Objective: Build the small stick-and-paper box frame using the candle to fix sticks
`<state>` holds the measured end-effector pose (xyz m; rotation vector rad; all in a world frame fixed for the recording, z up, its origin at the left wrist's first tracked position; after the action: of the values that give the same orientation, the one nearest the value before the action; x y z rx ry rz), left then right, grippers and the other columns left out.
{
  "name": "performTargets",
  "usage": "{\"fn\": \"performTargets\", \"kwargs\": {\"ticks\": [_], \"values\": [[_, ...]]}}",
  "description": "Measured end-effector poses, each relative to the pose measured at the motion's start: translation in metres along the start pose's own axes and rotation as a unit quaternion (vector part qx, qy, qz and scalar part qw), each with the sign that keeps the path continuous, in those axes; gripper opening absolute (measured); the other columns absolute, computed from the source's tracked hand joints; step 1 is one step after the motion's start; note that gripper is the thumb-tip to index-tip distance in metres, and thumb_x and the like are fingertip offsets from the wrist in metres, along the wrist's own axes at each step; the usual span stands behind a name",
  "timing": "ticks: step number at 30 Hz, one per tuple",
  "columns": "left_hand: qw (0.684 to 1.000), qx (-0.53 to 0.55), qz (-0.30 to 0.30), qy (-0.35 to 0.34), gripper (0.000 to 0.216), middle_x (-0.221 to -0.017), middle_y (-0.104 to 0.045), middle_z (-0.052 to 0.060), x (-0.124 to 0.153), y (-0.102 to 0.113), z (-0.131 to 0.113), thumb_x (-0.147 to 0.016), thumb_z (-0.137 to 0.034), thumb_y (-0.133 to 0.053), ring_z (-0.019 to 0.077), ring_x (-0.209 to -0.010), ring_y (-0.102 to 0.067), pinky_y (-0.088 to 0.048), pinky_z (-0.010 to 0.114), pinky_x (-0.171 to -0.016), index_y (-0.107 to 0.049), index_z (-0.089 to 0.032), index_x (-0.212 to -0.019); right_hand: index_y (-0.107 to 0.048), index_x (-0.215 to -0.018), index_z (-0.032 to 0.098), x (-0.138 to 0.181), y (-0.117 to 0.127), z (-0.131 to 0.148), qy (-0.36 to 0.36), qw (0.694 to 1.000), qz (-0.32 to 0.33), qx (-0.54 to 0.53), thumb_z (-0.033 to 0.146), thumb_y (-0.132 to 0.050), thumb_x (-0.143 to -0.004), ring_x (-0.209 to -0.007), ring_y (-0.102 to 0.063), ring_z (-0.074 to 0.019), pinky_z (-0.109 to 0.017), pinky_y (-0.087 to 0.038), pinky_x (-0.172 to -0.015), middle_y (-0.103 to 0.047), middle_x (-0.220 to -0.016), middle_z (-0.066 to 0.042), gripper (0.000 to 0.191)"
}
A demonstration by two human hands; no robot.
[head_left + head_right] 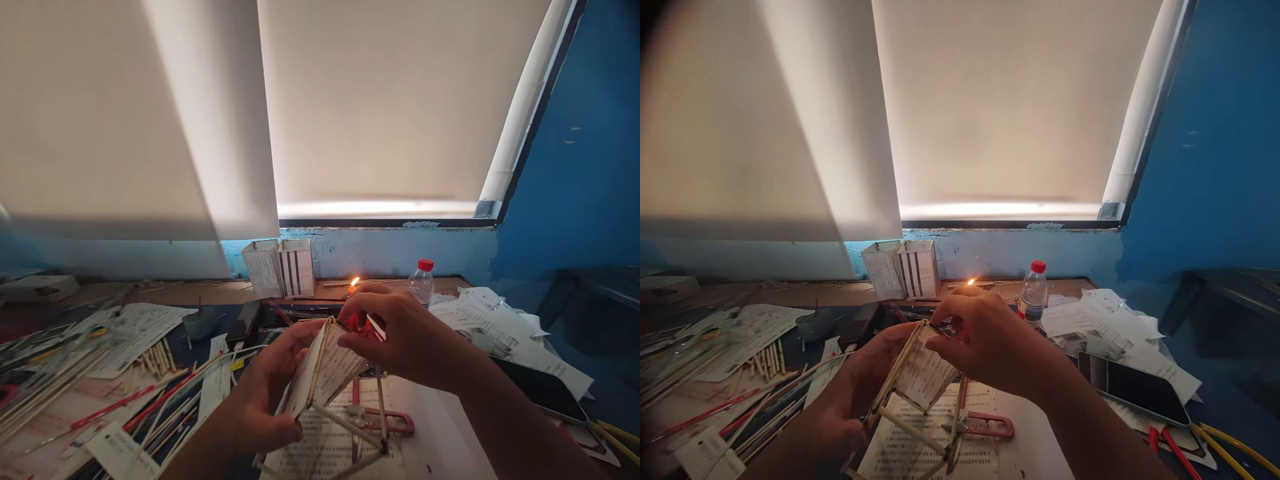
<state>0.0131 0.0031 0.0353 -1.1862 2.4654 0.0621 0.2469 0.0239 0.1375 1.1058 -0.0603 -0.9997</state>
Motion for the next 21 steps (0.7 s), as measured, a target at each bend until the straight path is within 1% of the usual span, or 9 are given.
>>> {"fn": "performTargets", "kwargs": {"ticks": [3,6,10,13,16,18,21], "values": [[1.000,0.000,-0.006,0.005,0.103,-0.147,-0.057,0.018,0.001,0.000,0.000,-0.068,-0.059,-0.089,0.0453,-0.134,-0.056,-0.043,0.055,-0.106,-0.041,-0.028,-0.154,-0.073,-0.099,0.025,0.000,0.000,-0.004,-0.003,1.000,-0.014,0.014,0.040,-0.075,-0.093,-0.079,-0.061,-0.0156,-0.030,-0.044,-0.067,-0.068,-0.100,-0.002,0.016],[1.000,0.001,-0.008,0.010,0.102,-0.147,-0.058,0.018,0.000,-0.001,0.000,-0.069,-0.059,-0.088,0.0451,-0.133,-0.057,-0.044,0.055,-0.106,-0.041,-0.029,-0.154,-0.074,-0.101,0.025,-0.002,-0.001,-0.008,0.003,0.999,-0.021,0.024,0.043,-0.077,-0.092,-0.083,-0.061,-0.0173,-0.030,-0.043,-0.068,-0.068,-0.104,-0.003,0.020],[1.000,0.005,-0.007,0.002,0.100,-0.145,-0.059,0.017,0.000,-0.001,0.000,-0.068,-0.057,-0.089,0.0439,-0.131,-0.059,-0.044,0.054,-0.105,-0.042,-0.029,-0.153,-0.074,-0.102,0.026,-0.003,-0.001,-0.007,0.019,1.000,0.006,-0.002,0.038,-0.079,-0.091,-0.084,-0.063,-0.0170,-0.030,-0.047,-0.070,-0.070,-0.095,0.000,0.018],[1.000,0.006,-0.001,0.004,0.101,-0.144,-0.060,0.018,-0.001,-0.001,0.001,-0.069,-0.057,-0.089,0.0440,-0.130,-0.059,-0.045,0.054,-0.104,-0.041,-0.029,-0.153,-0.074,-0.100,0.025,-0.003,-0.001,-0.006,0.038,0.999,-0.001,-0.024,0.035,-0.077,-0.092,-0.081,-0.063,-0.0155,-0.029,-0.048,-0.070,-0.071,-0.093,0.000,0.013],[1.000,-0.003,-0.005,0.004,0.101,-0.145,-0.060,0.018,-0.001,0.000,0.001,-0.069,-0.058,-0.088,0.0451,-0.133,-0.058,-0.046,0.053,-0.104,-0.042,-0.028,-0.154,-0.076,-0.106,0.025,-0.003,0.002,-0.006,0.052,0.996,-0.043,-0.062,0.030,-0.071,-0.097,-0.077,-0.062,-0.0129,-0.027,-0.048,-0.064,-0.071,-0.101,-0.002,0.011],[1.000,0.001,-0.007,0.009,0.101,-0.145,-0.060,0.018,0.000,0.000,0.001,-0.068,-0.057,-0.089,0.0449,-0.133,-0.058,-0.047,0.052,-0.104,-0.043,-0.029,-0.154,-0.076,-0.106,0.025,-0.002,0.007,-0.007,0.052,0.990,-0.100,-0.080,0.026,-0.068,-0.098,-0.073,-0.062,-0.0120,-0.027,-0.048,-0.061,-0.072,-0.103,-0.002,0.011],[1.000,0.016,-0.017,0.005,0.099,-0.142,-0.065,0.015,-0.001,-0.001,0.000,-0.067,-0.056,-0.091,0.0404,-0.129,-0.063,-0.051,0.046,-0.103,-0.048,-0.031,-0.152,-0.077,-0.096,0.024,0.001,0.021,-0.011,0.036,0.976,-0.204,-0.072,0.025,-0.073,-0.094,-0.070,-0.061,-0.0124,-0.027,-0.049,-0.060,-0.073,-0.092,-0.002,0.005]]}}
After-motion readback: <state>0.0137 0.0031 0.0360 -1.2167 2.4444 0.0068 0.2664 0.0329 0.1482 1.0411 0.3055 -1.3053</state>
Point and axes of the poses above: each hand's wrist, its own x-axis away from the middle knuckle, its own y-axis out of the back of the hand, z = x × y, the point moved 1 cm from there along -x, towards the middle knuckle
